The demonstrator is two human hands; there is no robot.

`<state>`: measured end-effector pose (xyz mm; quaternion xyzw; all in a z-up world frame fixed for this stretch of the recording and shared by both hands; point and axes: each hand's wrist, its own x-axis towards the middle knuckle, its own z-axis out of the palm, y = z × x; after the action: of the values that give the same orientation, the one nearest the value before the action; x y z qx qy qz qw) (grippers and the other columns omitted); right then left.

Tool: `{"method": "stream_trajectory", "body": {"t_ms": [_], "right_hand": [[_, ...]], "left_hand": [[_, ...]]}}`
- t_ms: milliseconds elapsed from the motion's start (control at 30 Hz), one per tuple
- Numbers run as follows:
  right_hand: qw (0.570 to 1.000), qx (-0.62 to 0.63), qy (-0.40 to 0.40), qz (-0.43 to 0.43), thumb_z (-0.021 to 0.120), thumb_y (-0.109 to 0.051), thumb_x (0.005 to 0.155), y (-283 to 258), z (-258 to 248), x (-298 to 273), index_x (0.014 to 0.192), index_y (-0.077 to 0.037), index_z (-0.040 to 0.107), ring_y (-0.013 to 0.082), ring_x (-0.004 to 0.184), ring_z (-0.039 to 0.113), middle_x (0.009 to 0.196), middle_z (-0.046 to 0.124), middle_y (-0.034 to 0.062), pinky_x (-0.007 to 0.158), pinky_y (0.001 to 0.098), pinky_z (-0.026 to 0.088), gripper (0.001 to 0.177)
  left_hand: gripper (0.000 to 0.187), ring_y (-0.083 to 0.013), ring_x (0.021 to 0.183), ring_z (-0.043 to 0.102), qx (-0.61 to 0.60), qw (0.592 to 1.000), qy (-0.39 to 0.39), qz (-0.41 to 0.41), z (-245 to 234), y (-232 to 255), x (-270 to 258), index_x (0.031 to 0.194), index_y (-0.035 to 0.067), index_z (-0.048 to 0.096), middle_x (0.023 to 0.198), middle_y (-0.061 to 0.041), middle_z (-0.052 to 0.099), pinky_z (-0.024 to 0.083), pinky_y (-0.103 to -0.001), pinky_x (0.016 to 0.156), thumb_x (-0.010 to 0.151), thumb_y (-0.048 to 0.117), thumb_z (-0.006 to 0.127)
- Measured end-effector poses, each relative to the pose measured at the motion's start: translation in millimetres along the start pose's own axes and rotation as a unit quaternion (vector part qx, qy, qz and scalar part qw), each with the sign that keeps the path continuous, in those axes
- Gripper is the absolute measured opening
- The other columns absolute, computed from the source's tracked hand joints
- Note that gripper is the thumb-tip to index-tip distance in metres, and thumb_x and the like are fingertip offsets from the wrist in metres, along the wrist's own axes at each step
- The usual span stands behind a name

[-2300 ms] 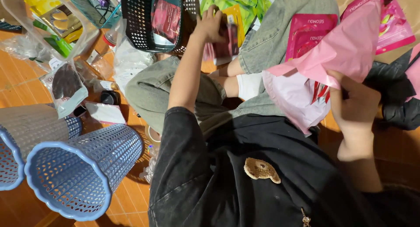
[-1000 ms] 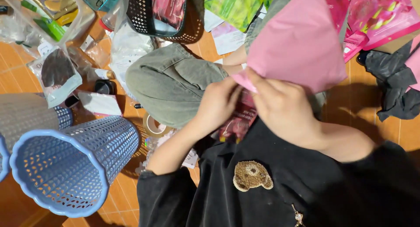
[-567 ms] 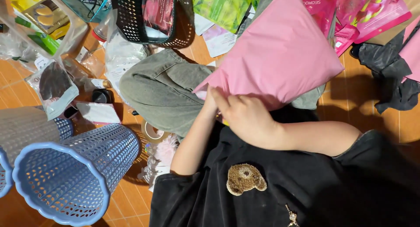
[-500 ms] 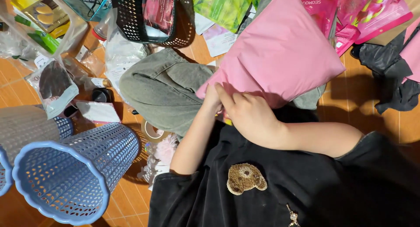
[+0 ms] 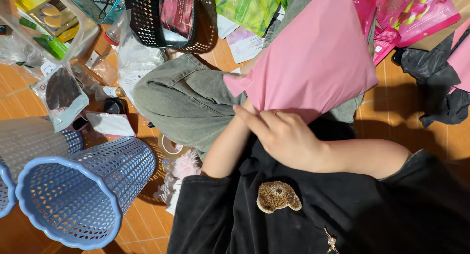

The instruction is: The person sorts through facial mask packets on the floor and places them into a pink mailing bag, then writes on the bag with a marker.

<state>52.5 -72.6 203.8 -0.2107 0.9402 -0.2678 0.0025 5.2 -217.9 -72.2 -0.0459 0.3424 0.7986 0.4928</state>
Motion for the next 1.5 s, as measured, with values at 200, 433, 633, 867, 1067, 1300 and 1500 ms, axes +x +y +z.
{"method": "stream_trajectory", "body": {"t_ms": [200, 433, 633, 867, 1067, 1300, 1500], "right_hand": [[0.993, 0.087, 0.061, 0.047, 0.063, -0.001, 0.086, 8.9, -12.8, 2.4, 0.139, -0.001, 0.056, 0.0296, 0.081, 0.071, 0.101, 0.07, 0.0152, 0.075, 0.039, 0.058, 0.054], [0.993, 0.115, -0.01, 0.036, 0.062, 0.001, 0.086, -8.5, -0.2, -1.7, 0.14, -0.002, 0.058, 0.0282, 0.071, 0.07, 0.087, 0.069, 0.0131, 0.068, 0.0397, 0.058, 0.054], [0.994, 0.09, 0.06, 0.02, 0.063, -0.005, 0.092, 11.3, -0.8, -2.9, 0.141, -0.007, 0.059, 0.0253, 0.075, 0.07, 0.091, 0.07, 0.0098, 0.069, 0.037, 0.057, 0.049], [0.96, -0.027, 0.156, 0.233, 0.074, -0.033, 0.101, 171.1, 22.9, -38.2, 0.127, 0.0, 0.057, 0.0286, 0.1, 0.056, 0.109, 0.054, 0.0133, 0.087, 0.0422, 0.047, 0.045], [0.929, -0.144, 0.201, 0.275, 0.074, -0.046, 0.095, 245.3, 84.6, -63.8, 0.121, 0.004, 0.062, 0.0445, 0.119, 0.043, 0.121, 0.05, 0.0224, 0.099, 0.0571, 0.032, 0.057], [0.931, -0.159, 0.173, 0.278, 0.071, -0.039, 0.096, 238.3, 105.0, -46.7, 0.096, -0.01, 0.075, 0.0353, 0.094, 0.06, 0.094, 0.066, 0.0105, 0.093, 0.0496, 0.034, 0.029], [0.982, -0.014, 0.044, 0.184, 0.075, -0.046, 0.097, 174.7, 147.5, 19.8, 0.108, -0.014, 0.079, 0.0346, 0.109, 0.063, 0.109, 0.071, 0.0112, 0.096, 0.0553, 0.035, 0.034]], "left_hand": [[0.031, -0.0279, 0.117, 0.065, -0.084, 0.995, 0.01, 0.046, 42.3, 21.8, -15.3, 0.14, -0.007, 0.056, 0.132, -0.02, 0.063, 0.054, -0.043, 0.101, 0.114, 0.008, 0.054], [0.04, -0.0268, 0.121, 0.061, 0.342, 0.909, 0.117, 0.209, 103.9, 21.8, -69.1, 0.136, -0.004, 0.056, 0.133, -0.019, 0.063, 0.053, -0.033, 0.104, 0.098, 0.007, 0.061], [0.044, -0.0312, 0.125, 0.06, 0.447, 0.87, 0.058, 0.199, 96.2, 39.1, -61.3, 0.136, -0.002, 0.058, 0.136, -0.02, 0.062, 0.05, -0.037, 0.106, 0.097, 0.015, 0.064], [0.048, -0.0356, 0.13, 0.059, 0.539, 0.825, 0.032, 0.168, 76.0, 50.2, -84.4, 0.137, 0.0, 0.059, 0.138, -0.021, 0.062, 0.047, -0.04, 0.109, 0.096, 0.024, 0.068], [0.034, -0.0361, 0.114, 0.066, 0.724, 0.684, 0.084, -0.037, 70.2, 77.7, -120.6, 0.117, 0.009, 0.071, 0.118, -0.014, 0.071, 0.052, -0.043, 0.097, 0.089, 0.027, 0.07], [0.015, -0.0254, 0.106, 0.061, 0.746, 0.572, -0.114, 0.322, 133.3, 116.0, -165.5, 0.095, 0.01, 0.067, 0.095, -0.003, 0.062, 0.056, -0.047, 0.091, 0.085, 0.02, 0.068], [0.017, -0.022, 0.111, 0.064, 0.817, 0.432, -0.111, 0.365, 178.7, 130.1, -201.5, 0.101, 0.012, 0.061, 0.107, -0.003, 0.06, 0.054, -0.031, 0.073, 0.087, 0.019, 0.065]]}}
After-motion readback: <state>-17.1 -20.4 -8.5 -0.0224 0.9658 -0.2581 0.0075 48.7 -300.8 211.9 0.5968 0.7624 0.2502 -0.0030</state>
